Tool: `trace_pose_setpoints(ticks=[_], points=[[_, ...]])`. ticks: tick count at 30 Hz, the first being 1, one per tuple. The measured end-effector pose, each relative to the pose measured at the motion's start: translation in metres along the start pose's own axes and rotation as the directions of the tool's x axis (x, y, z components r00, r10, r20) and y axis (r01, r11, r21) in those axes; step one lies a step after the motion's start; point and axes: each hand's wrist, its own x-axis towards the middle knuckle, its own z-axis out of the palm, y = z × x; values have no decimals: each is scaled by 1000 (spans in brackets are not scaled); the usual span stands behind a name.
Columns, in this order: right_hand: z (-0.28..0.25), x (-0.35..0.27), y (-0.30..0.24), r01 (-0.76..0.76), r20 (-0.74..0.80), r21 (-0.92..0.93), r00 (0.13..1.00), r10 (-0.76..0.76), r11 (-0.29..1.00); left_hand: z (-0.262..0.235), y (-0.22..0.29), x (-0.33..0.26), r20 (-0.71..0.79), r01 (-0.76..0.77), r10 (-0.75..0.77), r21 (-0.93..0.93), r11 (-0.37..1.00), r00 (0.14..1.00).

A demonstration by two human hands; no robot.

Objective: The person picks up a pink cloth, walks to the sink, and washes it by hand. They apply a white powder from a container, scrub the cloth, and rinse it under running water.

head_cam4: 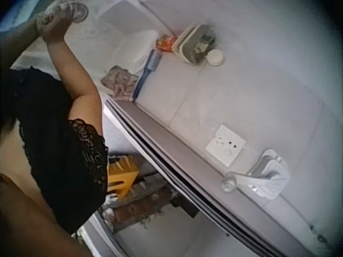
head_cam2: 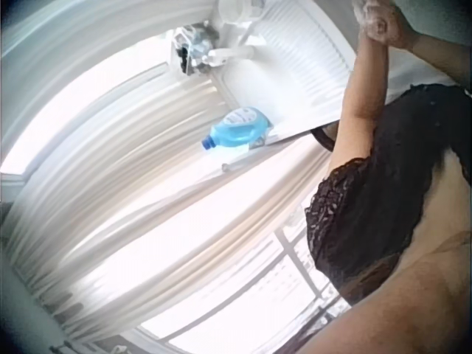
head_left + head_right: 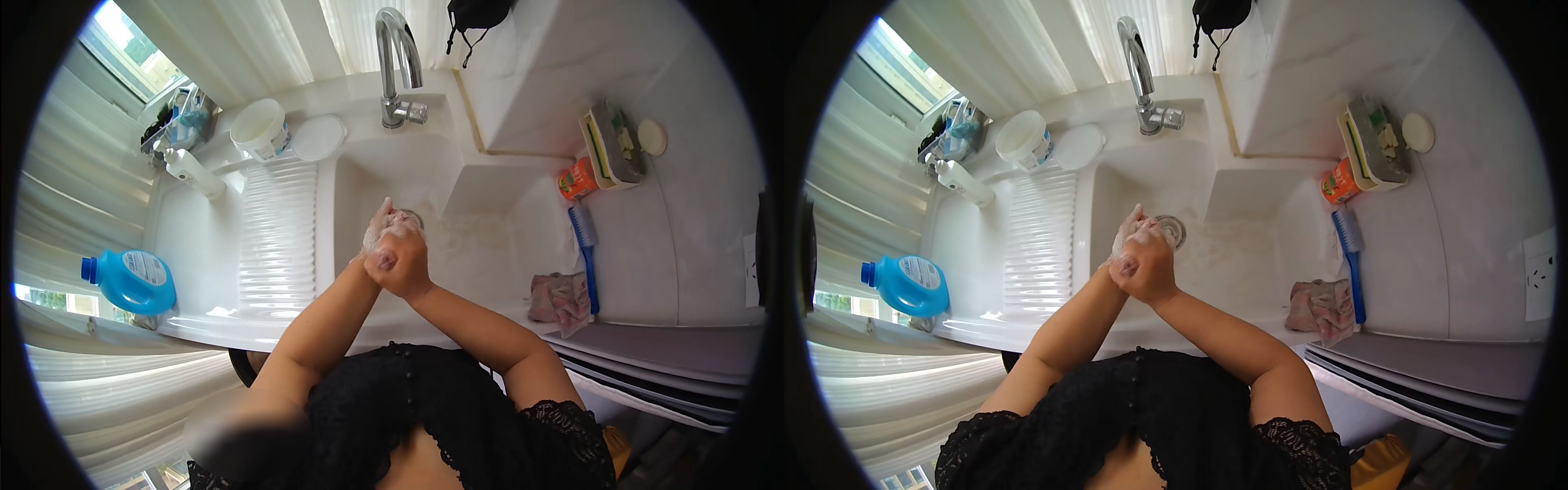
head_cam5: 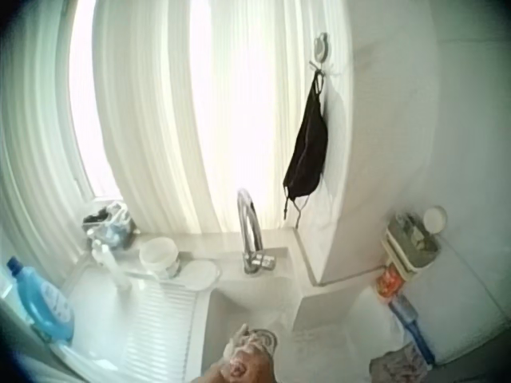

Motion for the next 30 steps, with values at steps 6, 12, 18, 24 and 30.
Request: trace_pose_setpoints(ticks=[6,12,18,24,30], points=[[-1,0,40,-382,-208,-116,912,354,917,85,-11,-16,-506,-52,54,19,998,861],[4,-20,40,-278,-21,-80,961,277,957,-11,-16,-5,3,-104,106,-179,978,994],[-34,8,52,-798,481,589,222,848,-125,47,2,-20,-243,-21,226,635,772,944],[-65,29,24,-761,562,638,360,744,-113,49,3,-37,-90,-124,479,909,397,873],[-47,12,16,-565,366,202,801,474,800,49,8,-39,-178,75,-81,-39,996,981]])
